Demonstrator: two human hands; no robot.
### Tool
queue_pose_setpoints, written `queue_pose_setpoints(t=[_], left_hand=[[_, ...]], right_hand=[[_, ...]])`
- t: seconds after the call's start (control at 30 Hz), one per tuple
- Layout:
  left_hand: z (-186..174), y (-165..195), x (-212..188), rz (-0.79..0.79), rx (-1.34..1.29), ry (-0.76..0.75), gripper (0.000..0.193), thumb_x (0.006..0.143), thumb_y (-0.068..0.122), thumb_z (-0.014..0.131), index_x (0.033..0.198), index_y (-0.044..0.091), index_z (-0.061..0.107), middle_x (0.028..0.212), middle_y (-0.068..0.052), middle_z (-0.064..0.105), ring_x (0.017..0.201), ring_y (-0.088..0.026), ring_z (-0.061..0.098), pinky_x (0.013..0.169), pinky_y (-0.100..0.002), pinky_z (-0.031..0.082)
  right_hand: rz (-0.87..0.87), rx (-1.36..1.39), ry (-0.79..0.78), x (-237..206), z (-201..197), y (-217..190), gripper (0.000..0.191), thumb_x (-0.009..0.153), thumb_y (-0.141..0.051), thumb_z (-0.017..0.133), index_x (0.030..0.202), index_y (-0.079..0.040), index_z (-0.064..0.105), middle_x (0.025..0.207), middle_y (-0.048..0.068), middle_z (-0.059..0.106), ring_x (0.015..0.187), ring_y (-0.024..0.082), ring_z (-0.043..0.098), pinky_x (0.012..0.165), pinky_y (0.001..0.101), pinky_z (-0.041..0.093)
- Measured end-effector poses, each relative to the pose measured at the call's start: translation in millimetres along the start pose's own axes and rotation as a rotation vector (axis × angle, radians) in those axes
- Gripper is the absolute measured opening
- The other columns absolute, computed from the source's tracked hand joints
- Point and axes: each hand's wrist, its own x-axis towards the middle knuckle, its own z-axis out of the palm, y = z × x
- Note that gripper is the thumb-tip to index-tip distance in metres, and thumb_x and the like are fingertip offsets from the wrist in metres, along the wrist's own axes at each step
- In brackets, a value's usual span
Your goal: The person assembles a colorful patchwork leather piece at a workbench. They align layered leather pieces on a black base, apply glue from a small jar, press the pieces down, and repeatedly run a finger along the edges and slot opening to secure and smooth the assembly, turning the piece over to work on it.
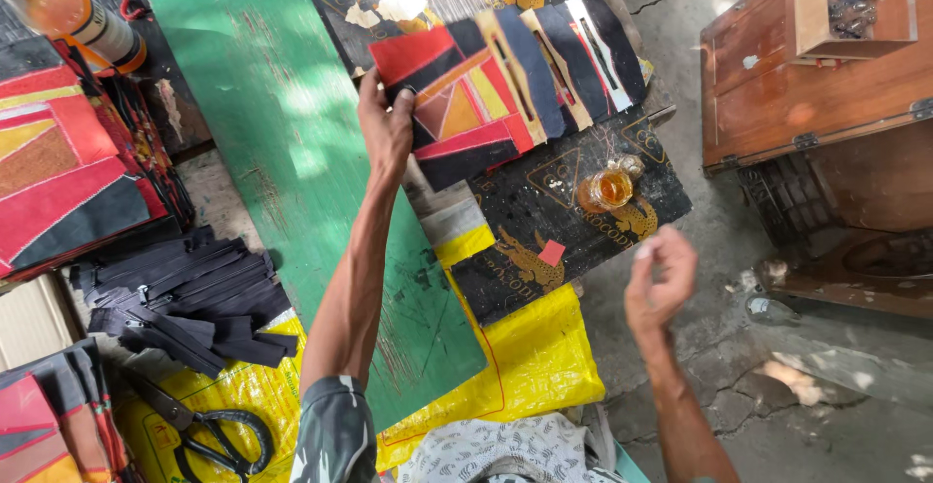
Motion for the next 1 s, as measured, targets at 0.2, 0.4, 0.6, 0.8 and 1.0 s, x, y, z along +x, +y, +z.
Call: queue_pose_setpoints(t=[0.2,0.4,0.6,0.8,1.0], left_hand=[[-1.0,-28.1,-2.6,0.002,0.098,-0.038,0.056,0.082,-0.010,0.066,0.137,-0.005,0.055,0.122,-0.014,0.072,0.112,-0.022,0.070,0.095,-0.032,0.056],[0.7,-27.4,0.2,-0.151,0.056,-0.032,0.053,0.084,-0.009,0.063,0.136,-0.003,0.056,0.111,-0.013,0.076,0.094,-0.015,0.073,0.081,-0.027,0.059],[1.2,-26.2,-0.5,-0.113,0.004,-0.021,0.051,0.085,-0.012,0.061,0.136,-0.004,0.057,0.111,-0.013,0.076,0.095,-0.015,0.072,0.082,-0.027,0.059],[4.2,-20.3,4.1,-0.090,-0.057,-0.003,0.050,0.086,-0.013,0.062,0.135,-0.005,0.056,0.114,-0.013,0.076,0.099,-0.014,0.073,0.085,-0.026,0.059],[4.6,-10.0,9.4,-0.128,0.027,0.029,0.049,0.085,-0.011,0.063,0.133,-0.003,0.059,0.107,-0.012,0.078,0.092,-0.011,0.072,0.079,-0.025,0.057]], right_hand=[[0.139,0.135,-0.178,126.2,-18.9,19.6,0.044,0.103,0.006,0.062,0.143,0.007,0.045,0.119,0.017,0.064,0.104,0.020,0.067,0.092,0.0321,0.060],[0.551,0.273,-0.664,210.6,36.4,41.8,0.059,0.099,0.003,0.060,0.151,0.004,0.033,0.120,0.031,0.064,0.101,0.031,0.072,0.090,0.0385,0.062],[0.795,0.321,-0.672,222.8,67.6,47.8,0.071,0.092,0.008,0.055,0.154,0.001,0.021,0.124,0.040,0.058,0.107,0.040,0.070,0.095,0.0444,0.060],[0.851,0.440,-0.674,223.9,69.4,33.6,0.076,0.086,0.015,0.047,0.156,0.001,0.018,0.132,0.046,0.052,0.123,0.047,0.063,0.100,0.0484,0.053],[0.855,0.496,-0.685,224.9,75.7,18.0,0.078,0.083,0.017,0.045,0.155,0.002,0.018,0.141,0.046,0.045,0.132,0.048,0.057,0.105,0.0504,0.048]])
